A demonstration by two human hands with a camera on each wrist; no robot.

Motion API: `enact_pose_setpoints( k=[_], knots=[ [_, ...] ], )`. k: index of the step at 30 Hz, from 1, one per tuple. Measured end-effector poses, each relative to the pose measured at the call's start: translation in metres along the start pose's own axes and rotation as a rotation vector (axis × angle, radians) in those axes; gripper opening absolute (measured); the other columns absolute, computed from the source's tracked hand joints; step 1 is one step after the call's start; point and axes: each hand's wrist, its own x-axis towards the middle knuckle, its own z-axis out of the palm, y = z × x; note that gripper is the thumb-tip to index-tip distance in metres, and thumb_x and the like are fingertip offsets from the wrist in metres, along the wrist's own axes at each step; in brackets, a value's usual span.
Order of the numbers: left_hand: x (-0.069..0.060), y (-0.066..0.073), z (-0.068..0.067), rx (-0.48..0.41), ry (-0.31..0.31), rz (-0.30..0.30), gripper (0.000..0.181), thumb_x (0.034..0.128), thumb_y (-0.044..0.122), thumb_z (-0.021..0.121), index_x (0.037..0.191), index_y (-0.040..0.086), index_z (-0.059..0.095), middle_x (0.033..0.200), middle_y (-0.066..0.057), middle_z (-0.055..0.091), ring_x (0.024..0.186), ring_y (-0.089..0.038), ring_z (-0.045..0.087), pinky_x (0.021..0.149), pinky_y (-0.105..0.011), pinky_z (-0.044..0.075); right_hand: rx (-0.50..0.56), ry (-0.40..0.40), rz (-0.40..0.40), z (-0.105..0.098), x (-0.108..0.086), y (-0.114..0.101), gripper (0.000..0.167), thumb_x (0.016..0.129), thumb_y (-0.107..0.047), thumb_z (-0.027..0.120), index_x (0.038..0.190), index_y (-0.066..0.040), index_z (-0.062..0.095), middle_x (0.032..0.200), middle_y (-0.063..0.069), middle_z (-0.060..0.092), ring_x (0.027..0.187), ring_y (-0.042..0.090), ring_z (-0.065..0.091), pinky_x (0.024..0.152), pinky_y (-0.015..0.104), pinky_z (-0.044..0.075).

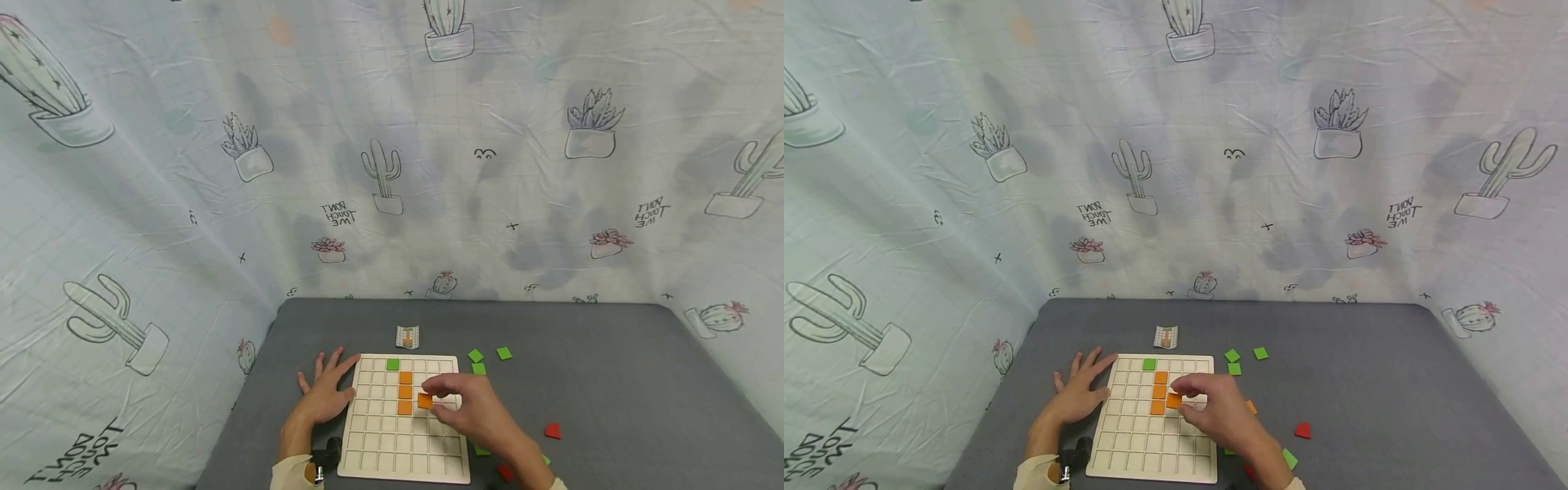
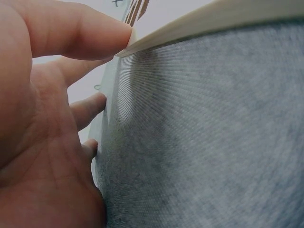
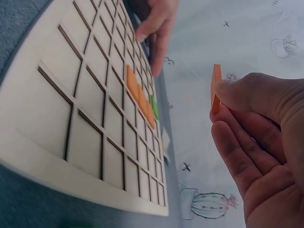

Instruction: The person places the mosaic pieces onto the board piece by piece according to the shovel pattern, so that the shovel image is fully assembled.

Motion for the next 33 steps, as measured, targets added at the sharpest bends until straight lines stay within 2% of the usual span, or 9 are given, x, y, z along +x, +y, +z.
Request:
enact_pose_setpoints(
  k=[4, 8, 14, 22, 33],
  knots=[
    [0.000, 0.000, -0.001, 0.005, -0.016, -0.002, 0.071, 0.0956, 0.008, 0.070, 0.164, 0.020, 0.055, 0.181, -0.022, 0.023, 0.167, -0.057, -0.005, 0.116, -0.086, -0.027, 0.016, -0.018, -0.026, 0.008, 0.001, 0.002, 0.031, 0.089, -0.001, 0.084, 0.118, -0.014, 0.083, 0.113, -0.002, 0.084, 0.097, 0.018, 0.079, 0.086, 0.037, 0.068],
    [-0.001, -0.004, 0.001, -0.018, -0.008, 0.022, 0.070, 0.0960, 0.007, 0.068, 0.164, 0.020, 0.055, 0.181, -0.023, 0.023, 0.166, -0.059, -0.005, 0.115, -0.085, -0.029, 0.033, -0.041, -0.042, 0.014, 0.002, 0.005, 0.030, 0.091, -0.002, 0.084, 0.118, -0.014, 0.083, 0.115, 0.001, 0.083, 0.098, 0.019, 0.080, 0.086, 0.036, 0.068],
    [0.003, -0.011, 0.006, -0.012, 0.004, 0.028, 0.071, 0.0954, 0.010, 0.065, 0.165, 0.021, 0.053, 0.181, -0.024, 0.022, 0.167, -0.058, -0.005, 0.116, -0.084, -0.029, 0.050, -0.066, -0.023, 0.020, 0.001, 0.008, 0.029, 0.091, -0.001, 0.083, 0.118, -0.012, 0.083, 0.115, 0.002, 0.084, 0.098, 0.017, 0.079, 0.087, 0.036, 0.068],
    [0.001, -0.003, 0.001, 0.017, -0.010, -0.009, 0.070, 0.0974, 0.009, 0.068, 0.164, 0.023, 0.054, 0.182, -0.020, 0.023, 0.168, -0.056, -0.004, 0.117, -0.084, -0.028, 0.035, -0.111, 0.044, 0.029, 0.002, 0.009, 0.030, 0.091, -0.001, 0.081, 0.117, -0.015, 0.084, 0.114, -0.005, 0.083, 0.099, 0.011, 0.076, 0.089, 0.034, 0.067],
    [-0.001, -0.001, 0.001, 0.023, 0.003, 0.004, 0.069, 0.0980, 0.007, 0.068, 0.164, 0.020, 0.054, 0.181, -0.022, 0.023, 0.167, -0.056, -0.004, 0.118, -0.084, -0.026, 0.044, -0.120, 0.001, 0.043, 0.006, 0.013, 0.027, 0.090, 0.001, 0.083, 0.115, -0.010, 0.084, 0.110, 0.000, 0.084, 0.095, 0.015, 0.077, 0.086, 0.030, 0.067]
  ],
)
